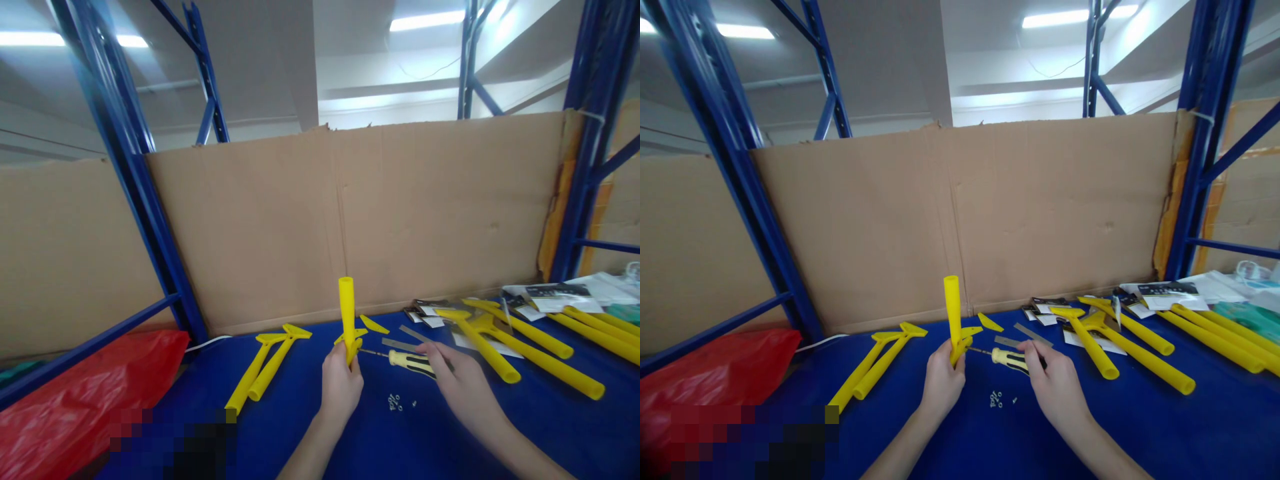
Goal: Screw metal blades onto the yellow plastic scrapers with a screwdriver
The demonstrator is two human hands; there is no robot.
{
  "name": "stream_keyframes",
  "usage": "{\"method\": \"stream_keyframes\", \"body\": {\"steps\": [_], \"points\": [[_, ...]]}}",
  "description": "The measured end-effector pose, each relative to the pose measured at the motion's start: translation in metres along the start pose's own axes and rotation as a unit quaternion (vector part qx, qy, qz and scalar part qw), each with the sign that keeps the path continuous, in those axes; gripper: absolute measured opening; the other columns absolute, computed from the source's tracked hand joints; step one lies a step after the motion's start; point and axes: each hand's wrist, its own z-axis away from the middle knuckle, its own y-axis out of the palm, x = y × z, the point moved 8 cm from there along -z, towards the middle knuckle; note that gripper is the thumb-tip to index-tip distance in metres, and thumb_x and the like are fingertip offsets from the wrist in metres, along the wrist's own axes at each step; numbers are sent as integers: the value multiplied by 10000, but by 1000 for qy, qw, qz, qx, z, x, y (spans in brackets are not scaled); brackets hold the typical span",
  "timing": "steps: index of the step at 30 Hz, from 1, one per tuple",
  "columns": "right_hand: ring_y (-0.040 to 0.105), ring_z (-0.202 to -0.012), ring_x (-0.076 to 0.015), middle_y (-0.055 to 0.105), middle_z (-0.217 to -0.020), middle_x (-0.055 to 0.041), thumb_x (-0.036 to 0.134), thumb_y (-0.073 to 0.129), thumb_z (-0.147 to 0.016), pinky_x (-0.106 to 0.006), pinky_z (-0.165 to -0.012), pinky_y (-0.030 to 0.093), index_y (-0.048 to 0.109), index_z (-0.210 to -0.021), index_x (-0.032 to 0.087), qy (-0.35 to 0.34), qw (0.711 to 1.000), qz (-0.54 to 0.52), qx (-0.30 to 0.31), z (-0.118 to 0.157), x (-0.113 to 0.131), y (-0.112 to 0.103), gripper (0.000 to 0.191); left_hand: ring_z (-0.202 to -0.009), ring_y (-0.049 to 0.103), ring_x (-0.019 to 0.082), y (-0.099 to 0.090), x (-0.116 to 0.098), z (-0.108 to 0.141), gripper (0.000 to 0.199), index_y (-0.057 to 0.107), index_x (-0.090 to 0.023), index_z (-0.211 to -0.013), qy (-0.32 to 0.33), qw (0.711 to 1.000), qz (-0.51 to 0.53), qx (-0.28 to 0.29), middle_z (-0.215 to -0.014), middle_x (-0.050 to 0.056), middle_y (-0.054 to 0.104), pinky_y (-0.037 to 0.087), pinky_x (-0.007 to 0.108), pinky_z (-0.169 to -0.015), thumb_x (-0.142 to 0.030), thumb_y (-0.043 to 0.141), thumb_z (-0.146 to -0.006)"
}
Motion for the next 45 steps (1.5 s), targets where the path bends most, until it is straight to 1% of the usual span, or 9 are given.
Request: {"method": "stream_keyframes", "body": {"steps": [6, 10, 15, 20, 22, 27, 32, 41, 45], "points": [[667, -718, -195, 682, -955, -73, 353, 507, -817, -314, -644, 557, 466, -1324, 205, -81, 995, -51, 26, 4, 8, 7, 529, -455, 580, 114, 5, 16, -1, 152, 641, -150, -906, -85, 996, 25, 17, -680, 9, 636, 479, 212, -448, -119, 602, -763], [670, -910, -249, 704, -993, -95, 301, 562, -774, -378, -794, 549, 648, -1096, 213, -130, 990, -51, 23, 3, 11, 6, 345, -546, 631, 141, 2, 11, -2, 136, 640, -159, -865, -59, 998, 17, 2, -716, 24, 649, 502, 218, -503, -101, 610, -745], [689, -796, -253, 734, -935, -93, 328, 605, -705, -361, -699, 559, 717, -967, 196, -83, 994, -66, 12, -4, 4, 1, 314, -799, 675, 207, -3, -5, 2, 178, 644, -168, -867, 11, 1000, -24, -8, -822, 64, 683, 526, 271, -701, -67, 555, -752], [569, -424, -190, 594, -417, -16, 423, 404, -811, -286, -428, 450, 747, -782, 150, 44, 996, -66, 40, -8, -10, 0, 439, -870, 662, 210, -4, -18, 4, 215, 646, -167, -879, 81, 996, -43, -14, -881, 77, 683, 507, 290, -794, -44, 522, -755], [567, -433, -184, 591, -410, -10, 438, 405, -815, -275, -434, 440, 750, -802, 146, 47, 995, -70, 57, -7, -9, 2, 453, -806, 671, 193, -5, -13, 1, 186, 646, -166, -855, 59, 998, -19, -22, -832, 60, 678, 526, 271, -735, -53, 539, -752], [677, -650, -217, 750, -744, -32, 390, 539, -791, -293, -556, 515, 728, -983, 197, -22, 979, -54, 196, 1, 3, 26, 331, -422, 553, 84, -3, 5, -6, 102, 598, -136, -860, -65, 996, 58, -2, -643, -24, 579, 497, 200, -405, -91, 529, -799], [688, -951, -285, 741, -1054, -66, 331, 516, -816, -407, -821, 524, 693, -1070, 238, -106, 986, 80, 98, -5, -5, 14, 323, -466, 578, 91, -10, 8, -9, 106, 575, -116, -901, -116, 985, 129, -15, -633, -31, 555, 527, 194, -361, -106, 569, -796], [700, -781, -286, 741, -893, -82, 310, 492, -822, -386, -599, 567, 703, -966, 239, -186, 938, 288, 53, -7, -20, 17, 265, -411, 564, 93, -29, 1, -15, 188, 468, -156, -868, -103, 990, 86, -41, -635, -33, 607, 445, 170, -312, -91, 603, -755], [646, -934, -317, 686, -1017, -134, 331, 523, -826, -428, -698, 567, 603, -1202, 198, -261, 912, 313, -46, -4, 1, 5, 407, -449, 598, 118, -32, -15, -16, 138, 535, -169, -801, -42, 998, 52, -12, -590, -31, 647, 451, 178, -377, -142, 648, -726]]}}
